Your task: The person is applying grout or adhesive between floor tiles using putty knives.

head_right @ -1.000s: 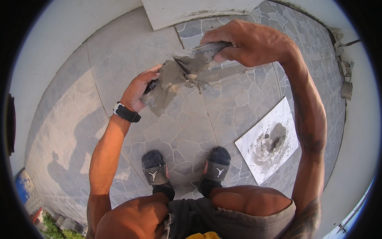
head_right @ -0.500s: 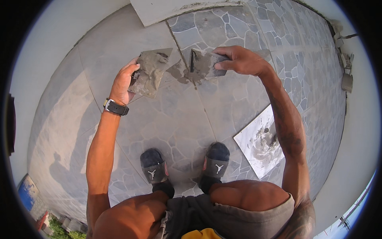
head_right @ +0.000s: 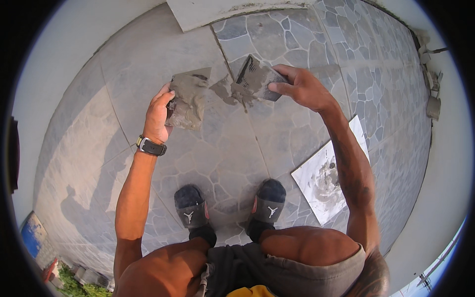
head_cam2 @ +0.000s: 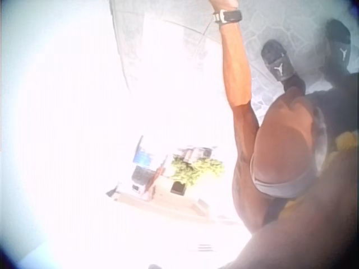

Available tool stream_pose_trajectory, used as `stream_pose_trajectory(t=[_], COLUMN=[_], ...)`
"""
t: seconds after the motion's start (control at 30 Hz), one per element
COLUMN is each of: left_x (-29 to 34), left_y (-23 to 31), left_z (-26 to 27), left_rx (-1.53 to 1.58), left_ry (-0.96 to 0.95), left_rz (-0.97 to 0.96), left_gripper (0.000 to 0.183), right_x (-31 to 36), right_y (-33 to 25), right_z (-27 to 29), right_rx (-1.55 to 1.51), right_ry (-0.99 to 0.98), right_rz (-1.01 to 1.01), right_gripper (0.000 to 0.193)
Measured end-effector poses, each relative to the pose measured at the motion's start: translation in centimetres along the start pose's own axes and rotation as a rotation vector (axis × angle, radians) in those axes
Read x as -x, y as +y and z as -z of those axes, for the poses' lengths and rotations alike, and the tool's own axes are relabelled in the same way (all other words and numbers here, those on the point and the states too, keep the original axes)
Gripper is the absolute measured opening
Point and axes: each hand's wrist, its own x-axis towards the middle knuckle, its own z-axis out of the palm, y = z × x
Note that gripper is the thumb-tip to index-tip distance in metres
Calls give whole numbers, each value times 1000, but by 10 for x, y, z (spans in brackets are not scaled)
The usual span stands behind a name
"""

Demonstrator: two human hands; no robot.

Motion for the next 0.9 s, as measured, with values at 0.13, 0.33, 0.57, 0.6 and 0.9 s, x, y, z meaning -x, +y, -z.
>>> stream_pose_trajectory(t=[0.13, 0.33, 0.57, 0.6, 0.9], left_x=[10, 24, 36, 36, 48], left_y=[4, 19, 28, 26, 34], left_z=[-10, -26, -46, -47, -79], left_rx=[31, 74, -200, -202, -22], left_ry=[2, -39, 50, 50, 131], left_rz=[-43, -158, -248, -249, -208], left_gripper=[45, 47, 53, 53, 45], right_x=[25, 51, 74, 78, 103], right_y=[-32, -78, -84, -86, -79], right_z=[-26, -31, -22, -21, -35], right_rx=[-48, 134, 135, 134, -432], right_ry=[213, 241, 311, 312, 362], right_rz=[69, 167, 74, 76, 47], right_gripper=[41, 37, 44, 44, 43])
